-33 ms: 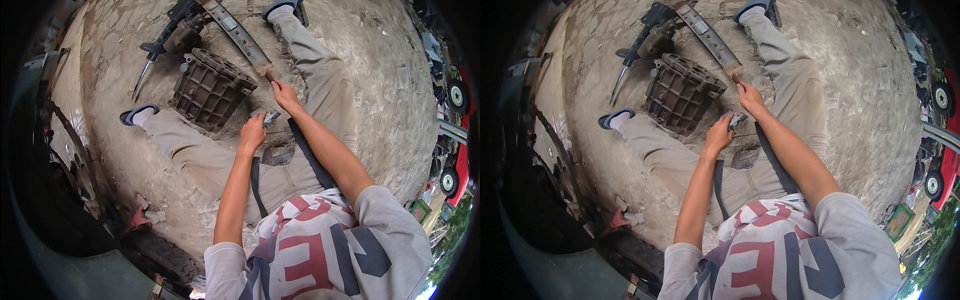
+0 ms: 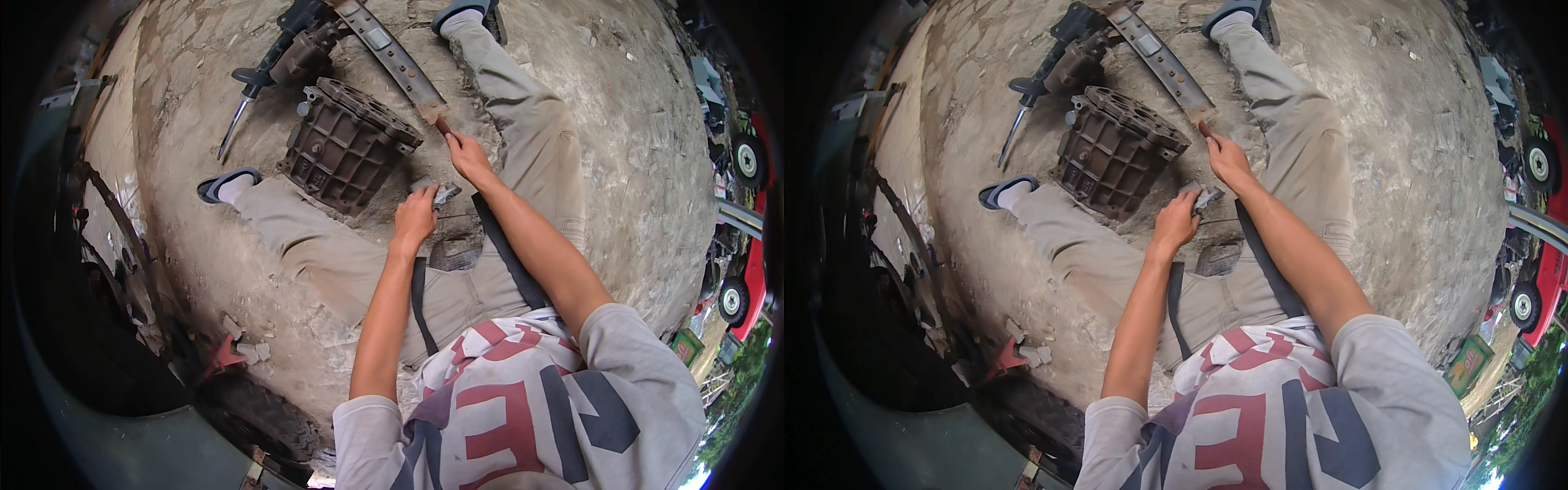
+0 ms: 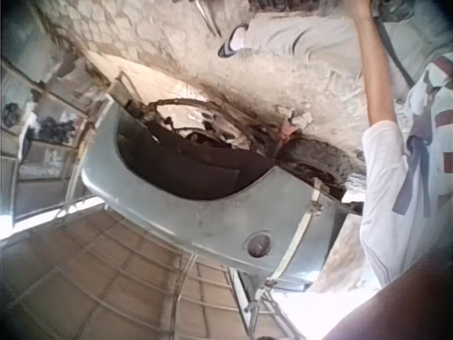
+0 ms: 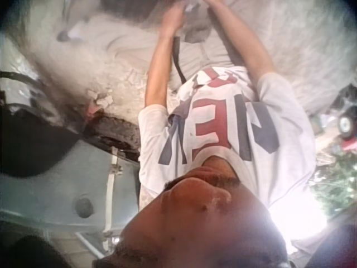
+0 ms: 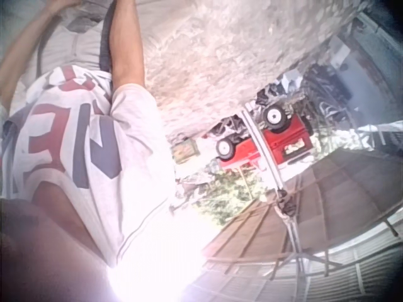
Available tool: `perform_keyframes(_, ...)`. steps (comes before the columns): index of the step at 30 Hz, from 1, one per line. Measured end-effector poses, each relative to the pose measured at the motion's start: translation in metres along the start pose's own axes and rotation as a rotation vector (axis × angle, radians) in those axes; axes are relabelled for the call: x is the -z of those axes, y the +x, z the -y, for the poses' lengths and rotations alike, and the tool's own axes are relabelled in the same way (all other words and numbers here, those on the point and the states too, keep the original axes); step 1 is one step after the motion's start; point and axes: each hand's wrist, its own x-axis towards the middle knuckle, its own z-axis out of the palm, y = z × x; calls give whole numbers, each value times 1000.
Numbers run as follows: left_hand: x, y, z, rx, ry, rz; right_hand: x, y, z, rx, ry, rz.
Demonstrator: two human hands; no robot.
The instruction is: The person sits on the ground and scrubs a metal engine part with sandpaper, then uses a manual grease gun to pump grease into the part. The person handles the part and tools by hand throughout.
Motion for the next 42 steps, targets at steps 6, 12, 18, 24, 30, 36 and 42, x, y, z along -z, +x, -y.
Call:
perform_keyframes(6, 12, 0, -5, 92, 55, 195, 4, 1, -3, 60, -70, 24)
perform_keyframes(12, 8, 3, 13, 112, -107, 175, 2, -5, -7, 102, -183, 129)
perform_keyframes(18, 4, 3, 37, 42, -332, 221, -1, -11, -7, 90, -210, 197)
perform_keyframes(24, -3, 7, 43, 68, -308, 287, 7, -23, 4, 160, -230, 212)
perform_keyframes(30, -7, 10, 49, 66, -312, 303, 9, -33, 3, 279, -262, 178)
perform_keyframes(36, -6, 13, 51, 43, -271, 243, 18, -54, 19, 390, -282, 149)
perform_keyframes(42, 13, 11, 42, 197, -305, 110, 39, -92, 40, 409, -225, 198)
